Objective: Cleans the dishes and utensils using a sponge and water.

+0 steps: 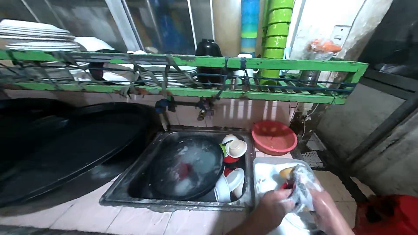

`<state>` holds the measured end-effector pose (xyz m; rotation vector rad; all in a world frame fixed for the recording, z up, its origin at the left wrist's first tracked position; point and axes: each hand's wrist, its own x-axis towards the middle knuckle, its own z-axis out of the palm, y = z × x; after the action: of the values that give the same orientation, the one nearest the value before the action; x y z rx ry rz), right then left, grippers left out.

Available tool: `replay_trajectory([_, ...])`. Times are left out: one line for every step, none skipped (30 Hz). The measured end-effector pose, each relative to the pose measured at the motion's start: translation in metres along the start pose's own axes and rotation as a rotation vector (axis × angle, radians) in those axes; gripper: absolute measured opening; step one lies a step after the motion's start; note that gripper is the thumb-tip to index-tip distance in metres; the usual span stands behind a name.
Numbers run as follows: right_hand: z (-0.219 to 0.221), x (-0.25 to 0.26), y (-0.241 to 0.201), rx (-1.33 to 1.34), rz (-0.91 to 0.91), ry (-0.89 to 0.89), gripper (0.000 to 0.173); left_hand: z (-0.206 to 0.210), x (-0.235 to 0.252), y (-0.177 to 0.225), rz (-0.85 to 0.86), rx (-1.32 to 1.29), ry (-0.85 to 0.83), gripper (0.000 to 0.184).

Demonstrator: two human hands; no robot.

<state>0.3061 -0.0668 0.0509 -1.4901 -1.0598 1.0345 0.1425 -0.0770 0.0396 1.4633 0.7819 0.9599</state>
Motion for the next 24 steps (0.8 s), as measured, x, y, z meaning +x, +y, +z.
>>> replay_trajectory([-0.001, 0.001, -0.001, 0.079, 0.043, 0.042, 0.048, 0.004, 0.002, -0.005, 0.015, -0.169, 0.073, 0.038])
replay_trajectory([0.002, -0.002, 0.003, 0.116, -0.004, 0.072, 0.050, 0.009, 0.006, -0.008, 0.016, -0.316, 0.177, 0.036])
replay_trajectory([0.007, -0.007, 0.009, 0.112, -0.121, 0.094, 0.056, 0.011, 0.013, -0.009, -0.034, -0.450, 0.282, 0.036])
replay_trajectory([0.016, -0.010, 0.014, 0.103, -0.248, 0.138, 0.062, 0.011, 0.019, -0.007, -0.089, -0.549, 0.361, 0.035])
replay_trajectory([0.023, -0.013, 0.018, 0.103, -0.328, 0.164, 0.070, 0.010, 0.025, -0.004, -0.139, -0.622, 0.412, 0.033])
replay_trajectory([0.024, -0.014, 0.020, 0.125, -0.328, 0.166, 0.072, 0.009, 0.027, -0.003, -0.167, -0.656, 0.433, 0.031])
replay_trajectory([0.020, -0.012, 0.020, 0.150, -0.246, 0.141, 0.067, 0.009, 0.027, -0.004, -0.175, -0.654, 0.425, 0.031])
replay_trajectory([0.014, -0.008, 0.018, 0.151, -0.140, 0.115, 0.061, 0.009, 0.026, -0.007, -0.170, -0.625, 0.405, 0.032])
replay_trajectory([0.009, 0.000, 0.015, 0.120, -0.069, 0.101, 0.056, 0.010, 0.025, -0.012, -0.158, -0.582, 0.388, 0.033])
replay_trajectory([0.006, 0.007, 0.012, 0.046, -0.063, 0.081, 0.053, 0.011, 0.026, -0.014, -0.164, -0.530, 0.391, 0.034])
replay_trajectory([0.006, 0.012, 0.010, -0.068, -0.115, 0.070, 0.054, 0.014, 0.028, -0.015, -0.191, -0.472, 0.414, 0.033])
replay_trajectory([0.010, 0.009, 0.008, -0.213, -0.221, 0.063, 0.056, 0.017, 0.031, -0.014, -0.245, -0.412, 0.447, 0.033])
replay_trajectory([0.014, 0.003, 0.008, -0.376, -0.375, 0.059, 0.057, 0.019, 0.033, -0.010, -0.296, -0.378, 0.473, 0.034])
replay_trajectory([0.018, 0.000, 0.013, -0.512, -0.560, 0.068, 0.056, 0.021, 0.036, -0.006, -0.320, -0.384, 0.507, 0.032])
replay_trajectory([0.021, -0.002, 0.020, -0.568, -0.738, 0.090, 0.054, 0.022, 0.039, -0.001, -0.338, -0.475, 0.553, 0.030])
replay_trajectory([0.021, -0.001, 0.029, -0.544, -0.876, 0.100, 0.050, 0.021, 0.043, 0.005, -0.343, -0.625, 0.600, 0.029])
replay_trajectory([0.021, -0.001, 0.038, -0.480, -0.952, 0.098, 0.046, 0.018, 0.048, 0.011, -0.341, -0.789, 0.639, 0.029])
replay_trajectory([0.021, -0.003, 0.045, -0.371, -0.943, 0.073, 0.047, 0.016, 0.050, 0.016, -0.339, -0.918, 0.662, 0.028])
replay_trajectory([0.021, -0.006, 0.047, -0.196, -0.852, 0.045, 0.056, 0.015, 0.051, 0.019, -0.347, -1.012, 0.690, 0.028])
replay_trajectory([0.024, -0.011, 0.042, 0.002, -0.705, 0.074, 0.067, 0.015, 0.050, 0.021, -0.367, -1.084, 0.720, 0.027])
replay_trajectory([0.025, -0.014, 0.032, 0.127, -0.521, 0.157, 0.071, 0.016, 0.049, 0.020, -0.378, -1.131, 0.728, 0.028])
replay_trajectory([0.020, -0.014, 0.023, 0.192, -0.334, 0.190, 0.073, 0.017, 0.047, 0.018, -0.371, -1.130, 0.708, 0.029])
replay_trajectory([0.012, -0.012, 0.017, 0.226, -0.196, 0.166, 0.072, 0.018, 0.044, 0.014, -0.346, -1.067, 0.669, 0.030])
replay_trajectory([0.004, -0.008, 0.015, 0.228, -0.113, 0.130, 0.070, 0.017, 0.041, 0.011, -0.309, -0.919, 0.611, 0.029])
